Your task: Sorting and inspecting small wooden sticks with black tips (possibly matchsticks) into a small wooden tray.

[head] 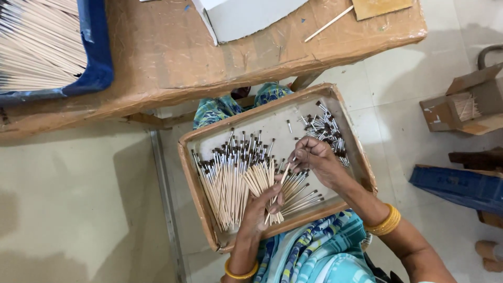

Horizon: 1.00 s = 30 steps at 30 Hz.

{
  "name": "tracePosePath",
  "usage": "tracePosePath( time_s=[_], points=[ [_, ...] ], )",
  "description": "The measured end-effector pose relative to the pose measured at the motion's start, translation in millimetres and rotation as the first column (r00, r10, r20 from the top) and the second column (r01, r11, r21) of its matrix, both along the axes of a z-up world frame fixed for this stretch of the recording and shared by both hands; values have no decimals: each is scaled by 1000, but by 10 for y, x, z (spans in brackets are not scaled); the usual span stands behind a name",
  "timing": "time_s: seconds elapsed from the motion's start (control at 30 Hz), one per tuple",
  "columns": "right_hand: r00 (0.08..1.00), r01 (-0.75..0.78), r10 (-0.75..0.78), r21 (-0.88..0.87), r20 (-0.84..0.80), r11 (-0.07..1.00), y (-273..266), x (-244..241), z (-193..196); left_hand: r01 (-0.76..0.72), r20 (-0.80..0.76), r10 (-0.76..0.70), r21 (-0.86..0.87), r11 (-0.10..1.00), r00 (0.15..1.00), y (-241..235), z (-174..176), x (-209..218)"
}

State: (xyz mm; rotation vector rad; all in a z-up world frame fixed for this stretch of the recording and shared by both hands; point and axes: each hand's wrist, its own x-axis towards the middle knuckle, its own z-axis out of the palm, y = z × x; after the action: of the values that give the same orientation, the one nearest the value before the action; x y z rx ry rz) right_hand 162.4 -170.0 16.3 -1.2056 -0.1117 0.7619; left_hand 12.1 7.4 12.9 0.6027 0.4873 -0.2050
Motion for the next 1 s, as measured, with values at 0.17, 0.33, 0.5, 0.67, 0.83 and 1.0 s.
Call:
tracePosePath(
  time_s=[0.17, 0.33, 0.5, 0.67, 0.83, 1.0],
  points=[
    [996, -63, 67, 72, -62, 995, -53, 18, -53, -21, 5, 21, -22, 1000, 1000, -26, -28, -37],
    [975, -193, 194, -20, 112, 981, -106, -60, -306, 63, 26, -106, 655, 753, 994, -92, -187, -211],
    [837, -216, 446, -556, 318, 803, 117, 121, -117, -156, 197, -245, 972, 178, 949, -61, -363, -341],
    [181, 404, 824, -804, 537, 436, 329, 552, -460, 46, 2, -105, 889, 456, 994, -8, -317, -444],
    [-3, 484, 849, -742, 528, 464, 416, 730, -533, 160, -117, -108, 733, 661, 987, 82, -527, -489],
    [507, 122, 514, -648, 692, 752, 305, 533, -105, -7, 23, -2, 371, 929, 1000, 71, -340, -296]
  ],
)
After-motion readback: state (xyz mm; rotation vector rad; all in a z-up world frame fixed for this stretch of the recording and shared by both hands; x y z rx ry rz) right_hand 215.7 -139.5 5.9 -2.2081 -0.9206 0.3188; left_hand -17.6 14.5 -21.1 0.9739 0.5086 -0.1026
